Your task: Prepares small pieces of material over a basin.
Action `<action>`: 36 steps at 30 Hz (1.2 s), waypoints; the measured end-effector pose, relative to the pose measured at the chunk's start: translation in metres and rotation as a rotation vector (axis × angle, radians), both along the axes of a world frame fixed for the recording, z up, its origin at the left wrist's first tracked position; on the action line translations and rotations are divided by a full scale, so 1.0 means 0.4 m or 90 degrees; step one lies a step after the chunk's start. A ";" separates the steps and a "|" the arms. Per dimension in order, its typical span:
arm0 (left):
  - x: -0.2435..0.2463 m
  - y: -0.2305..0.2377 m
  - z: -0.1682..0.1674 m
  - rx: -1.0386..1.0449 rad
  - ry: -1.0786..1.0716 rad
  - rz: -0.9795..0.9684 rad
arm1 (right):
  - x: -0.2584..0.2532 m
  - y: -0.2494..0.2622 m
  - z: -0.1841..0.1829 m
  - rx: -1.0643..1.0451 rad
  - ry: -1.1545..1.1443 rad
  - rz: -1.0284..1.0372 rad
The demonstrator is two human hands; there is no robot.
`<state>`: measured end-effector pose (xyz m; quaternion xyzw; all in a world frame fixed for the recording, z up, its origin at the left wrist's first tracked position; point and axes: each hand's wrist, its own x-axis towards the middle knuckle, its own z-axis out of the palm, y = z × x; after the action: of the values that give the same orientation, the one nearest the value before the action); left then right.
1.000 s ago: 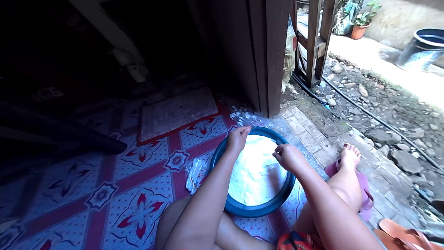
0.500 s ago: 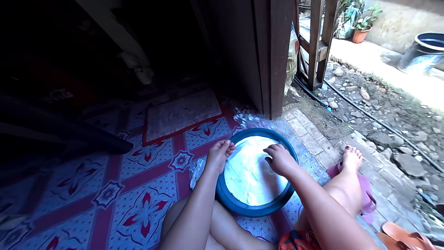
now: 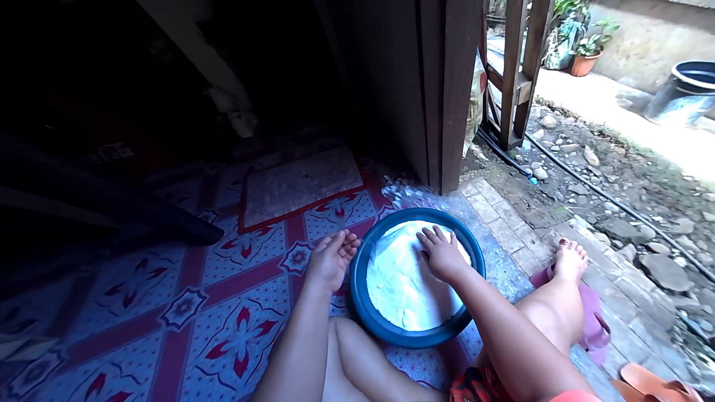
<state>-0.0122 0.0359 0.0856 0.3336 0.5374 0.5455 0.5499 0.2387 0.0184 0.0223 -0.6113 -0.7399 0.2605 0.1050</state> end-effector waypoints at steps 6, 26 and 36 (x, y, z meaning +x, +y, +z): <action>0.035 -0.007 -0.017 -0.056 0.013 -0.032 | -0.026 0.012 0.016 -0.002 0.004 0.029; -0.134 -0.123 0.137 0.433 0.041 -0.071 | -0.057 0.094 -0.006 -0.030 -0.007 0.048; 0.113 -0.133 0.015 0.170 0.360 -0.240 | 0.073 0.009 0.008 0.122 0.182 -0.144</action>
<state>0.0331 -0.0174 0.0914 0.6334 0.5212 0.3862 0.4219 0.2681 0.0221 0.0257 -0.6346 -0.6654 0.2596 0.2952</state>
